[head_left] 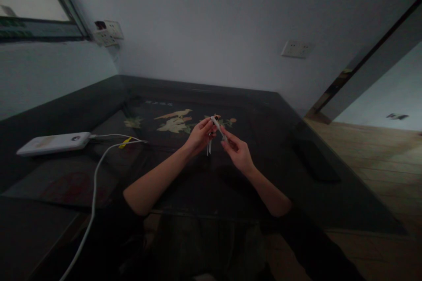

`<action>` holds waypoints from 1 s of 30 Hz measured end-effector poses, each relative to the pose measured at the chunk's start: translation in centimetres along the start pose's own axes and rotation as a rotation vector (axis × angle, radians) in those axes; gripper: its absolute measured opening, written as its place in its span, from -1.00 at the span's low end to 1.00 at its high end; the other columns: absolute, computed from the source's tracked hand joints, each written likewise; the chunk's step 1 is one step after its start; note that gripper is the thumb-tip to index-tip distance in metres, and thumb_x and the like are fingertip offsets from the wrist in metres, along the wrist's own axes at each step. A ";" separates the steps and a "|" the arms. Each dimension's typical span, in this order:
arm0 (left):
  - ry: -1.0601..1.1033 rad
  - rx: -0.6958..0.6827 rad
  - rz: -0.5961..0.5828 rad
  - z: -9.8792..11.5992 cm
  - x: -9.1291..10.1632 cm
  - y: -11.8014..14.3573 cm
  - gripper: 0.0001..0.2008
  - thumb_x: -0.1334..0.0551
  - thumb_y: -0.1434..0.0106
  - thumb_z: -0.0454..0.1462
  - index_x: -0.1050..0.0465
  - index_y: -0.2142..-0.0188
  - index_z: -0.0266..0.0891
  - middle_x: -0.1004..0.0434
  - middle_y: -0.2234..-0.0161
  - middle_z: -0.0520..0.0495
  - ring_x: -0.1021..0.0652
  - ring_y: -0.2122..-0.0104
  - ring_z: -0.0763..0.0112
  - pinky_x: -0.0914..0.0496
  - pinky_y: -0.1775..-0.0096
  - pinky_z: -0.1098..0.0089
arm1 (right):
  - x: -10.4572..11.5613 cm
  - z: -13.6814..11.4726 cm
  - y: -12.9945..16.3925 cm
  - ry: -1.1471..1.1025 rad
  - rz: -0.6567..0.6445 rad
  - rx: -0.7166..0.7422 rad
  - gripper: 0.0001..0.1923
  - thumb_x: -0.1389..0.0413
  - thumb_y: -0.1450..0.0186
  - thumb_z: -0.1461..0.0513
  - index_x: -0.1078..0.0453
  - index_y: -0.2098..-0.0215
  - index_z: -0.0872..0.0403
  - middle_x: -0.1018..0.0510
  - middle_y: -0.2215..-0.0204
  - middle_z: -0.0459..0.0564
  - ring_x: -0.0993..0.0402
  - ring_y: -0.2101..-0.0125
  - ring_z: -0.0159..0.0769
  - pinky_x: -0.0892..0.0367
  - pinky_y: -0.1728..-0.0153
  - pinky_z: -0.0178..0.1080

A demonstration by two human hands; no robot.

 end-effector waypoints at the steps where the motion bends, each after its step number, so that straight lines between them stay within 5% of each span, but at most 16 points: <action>1: 0.000 0.000 -0.003 0.0 0.0 0.0 -0.65 -0.46 -0.04 -0.17 -0.59 0.16 -0.21 -0.50 0.41 0.02 -0.46 0.44 0.56 -0.36 0.39 0.54 | 0.1 0.1 0.0 0.016 0.003 -0.007 -0.54 -0.10 -0.31 0.23 -0.38 -0.18 -0.05 -0.50 -0.12 0.00 -0.43 -0.10 -0.14 -0.37 -0.08 -0.05; 7: -0.005 0.003 -0.029 0.1 -0.3 0.1 -0.59 -0.49 0.01 -0.14 -0.60 0.17 -0.21 -0.50 0.41 0.02 -0.45 0.44 0.58 -0.36 0.39 0.55 | 0.6 1.2 0.0 0.074 0.031 -0.086 -0.52 -0.10 -0.31 0.21 -0.36 -0.21 -0.03 -0.61 0.09 0.06 -0.55 0.33 -0.23 -0.48 0.40 -0.21; 14: 0.002 0.015 0.018 -0.2 0.2 0.1 -0.69 -0.47 -0.03 -0.21 -0.58 0.22 -0.22 -0.51 0.39 0.01 -0.49 0.41 0.54 -0.36 0.39 0.52 | 1.2 1.6 -0.2 0.060 0.068 -0.098 -0.47 -0.08 -0.32 0.21 -0.29 -0.26 -0.01 -0.56 0.45 -0.08 -0.18 0.68 -0.46 -0.19 0.67 -0.32; 23: 0.005 0.015 0.017 -0.2 0.3 0.0 -0.64 -0.48 -0.01 -0.20 -0.56 0.19 -0.23 -0.50 0.40 0.03 -0.49 0.42 0.54 -0.37 0.37 0.51 | 0.9 1.3 -0.2 0.029 0.061 -0.099 -0.48 -0.11 -0.30 0.19 -0.33 -0.23 -0.01 -0.61 0.11 0.05 -0.46 0.41 -0.31 -0.40 0.49 -0.29; 30: -0.008 -0.016 -0.027 0.1 -0.1 0.1 -0.59 -0.48 -0.02 -0.15 -0.56 0.14 -0.20 -0.51 0.38 0.01 -0.47 0.43 0.54 -0.35 0.37 0.52 | -0.1 1.0 0.1 -0.042 -0.002 -0.117 -0.49 -0.11 -0.29 0.19 -0.37 -0.21 0.02 -0.59 0.08 0.07 -0.50 0.35 -0.27 -0.42 0.48 -0.28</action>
Point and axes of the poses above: each hand's wrist, its own y-axis away from the middle knuckle, its own x-axis out of the back of the hand, z = x × y, the point moved 8 cm from there along -y, towards the middle knuckle
